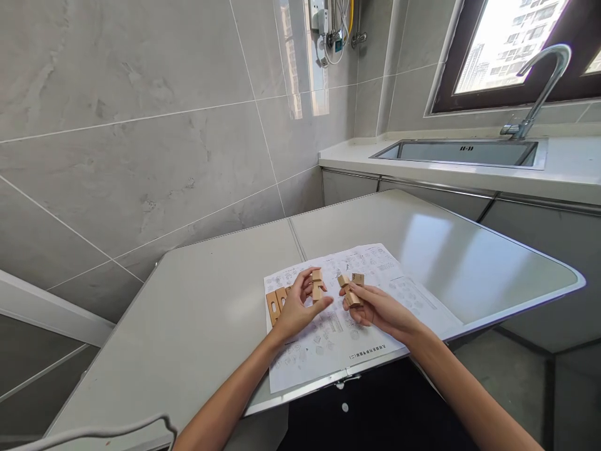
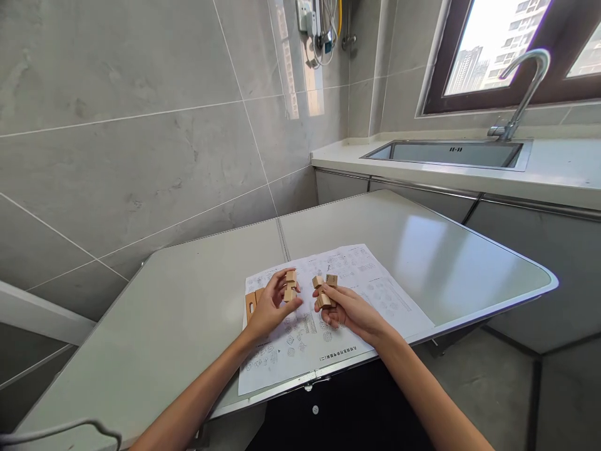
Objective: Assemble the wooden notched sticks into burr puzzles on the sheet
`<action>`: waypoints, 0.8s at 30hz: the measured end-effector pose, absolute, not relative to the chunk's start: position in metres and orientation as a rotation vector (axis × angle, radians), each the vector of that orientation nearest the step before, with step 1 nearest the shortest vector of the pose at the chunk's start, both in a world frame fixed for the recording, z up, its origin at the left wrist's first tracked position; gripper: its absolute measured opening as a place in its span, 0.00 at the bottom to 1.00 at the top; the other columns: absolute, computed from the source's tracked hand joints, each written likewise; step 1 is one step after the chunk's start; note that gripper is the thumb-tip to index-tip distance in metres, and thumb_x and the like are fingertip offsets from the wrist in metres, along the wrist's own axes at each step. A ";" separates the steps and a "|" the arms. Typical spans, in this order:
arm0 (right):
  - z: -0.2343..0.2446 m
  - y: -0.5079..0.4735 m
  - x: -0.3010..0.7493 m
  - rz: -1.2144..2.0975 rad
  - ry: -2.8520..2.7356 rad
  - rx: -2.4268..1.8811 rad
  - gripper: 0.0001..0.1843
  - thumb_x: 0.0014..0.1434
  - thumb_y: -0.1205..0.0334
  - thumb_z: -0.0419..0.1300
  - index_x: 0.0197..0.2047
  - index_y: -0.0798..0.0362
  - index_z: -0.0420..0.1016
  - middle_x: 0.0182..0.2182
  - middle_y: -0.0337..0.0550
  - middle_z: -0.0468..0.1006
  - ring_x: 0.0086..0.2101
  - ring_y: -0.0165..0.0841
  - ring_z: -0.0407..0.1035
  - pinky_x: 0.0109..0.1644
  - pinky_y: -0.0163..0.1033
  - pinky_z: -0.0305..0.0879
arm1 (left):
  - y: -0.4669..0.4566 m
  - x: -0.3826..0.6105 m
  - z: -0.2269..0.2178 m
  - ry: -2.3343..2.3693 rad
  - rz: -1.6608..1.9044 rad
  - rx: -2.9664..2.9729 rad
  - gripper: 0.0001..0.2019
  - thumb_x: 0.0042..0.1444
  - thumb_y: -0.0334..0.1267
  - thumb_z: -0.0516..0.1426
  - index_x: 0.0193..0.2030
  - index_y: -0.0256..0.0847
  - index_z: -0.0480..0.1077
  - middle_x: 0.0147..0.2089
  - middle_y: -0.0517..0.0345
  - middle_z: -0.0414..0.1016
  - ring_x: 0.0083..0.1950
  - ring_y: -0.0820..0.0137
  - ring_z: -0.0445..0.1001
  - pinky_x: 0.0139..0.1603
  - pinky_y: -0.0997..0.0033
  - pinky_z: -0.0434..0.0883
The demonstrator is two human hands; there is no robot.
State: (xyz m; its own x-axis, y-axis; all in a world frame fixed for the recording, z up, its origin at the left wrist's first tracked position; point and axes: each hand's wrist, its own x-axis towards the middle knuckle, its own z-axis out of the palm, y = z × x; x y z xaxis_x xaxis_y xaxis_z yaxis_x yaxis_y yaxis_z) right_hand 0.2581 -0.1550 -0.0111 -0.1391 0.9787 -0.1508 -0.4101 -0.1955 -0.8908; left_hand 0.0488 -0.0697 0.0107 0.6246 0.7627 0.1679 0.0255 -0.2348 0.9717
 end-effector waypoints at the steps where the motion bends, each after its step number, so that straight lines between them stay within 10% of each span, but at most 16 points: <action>1: -0.011 -0.155 0.259 1.635 -0.813 -0.901 0.23 0.66 0.41 0.63 0.47 0.54 0.77 0.34 0.45 0.77 0.24 0.28 0.65 0.24 0.35 0.57 | -0.069 0.050 0.011 0.660 0.784 1.612 0.31 0.60 0.48 0.66 0.67 0.48 0.62 0.50 0.53 0.72 0.43 0.69 0.73 0.45 0.67 0.71; 7: -0.012 -0.153 0.258 1.736 -0.750 -0.846 0.19 0.67 0.47 0.63 0.49 0.54 0.80 0.36 0.47 0.78 0.24 0.28 0.62 0.23 0.35 0.56 | -0.065 0.048 0.016 0.742 0.623 1.345 0.19 0.61 0.47 0.60 0.56 0.45 0.66 0.34 0.65 0.61 0.25 0.78 0.53 0.25 0.75 0.54; 15: -0.002 -0.146 0.244 1.771 -0.731 -0.832 0.19 0.64 0.46 0.68 0.43 0.55 0.81 0.31 0.39 0.72 0.26 0.27 0.62 0.31 0.35 0.61 | -0.075 0.049 0.019 0.778 0.619 1.844 0.39 0.46 0.50 0.73 0.64 0.49 0.67 0.33 0.67 0.60 0.30 0.76 0.58 0.33 0.74 0.63; 24: 0.003 -0.146 0.245 1.444 -1.156 -1.283 0.29 0.64 0.32 0.59 0.30 0.50 0.68 0.20 0.34 0.66 0.22 0.30 0.56 0.30 0.39 0.53 | -0.072 0.048 0.008 0.820 0.698 1.857 0.35 0.47 0.48 0.73 0.60 0.45 0.68 0.33 0.66 0.65 0.32 0.73 0.65 0.36 0.72 0.69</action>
State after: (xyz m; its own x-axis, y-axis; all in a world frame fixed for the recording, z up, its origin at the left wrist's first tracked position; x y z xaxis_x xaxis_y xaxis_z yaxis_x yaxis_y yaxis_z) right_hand 0.2454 -0.1462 0.0029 -0.1000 0.9754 -0.1964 -0.0225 -0.1995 -0.9796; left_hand 0.0481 -0.0716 0.0079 0.6114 0.7831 0.1140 0.2374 -0.3189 0.9176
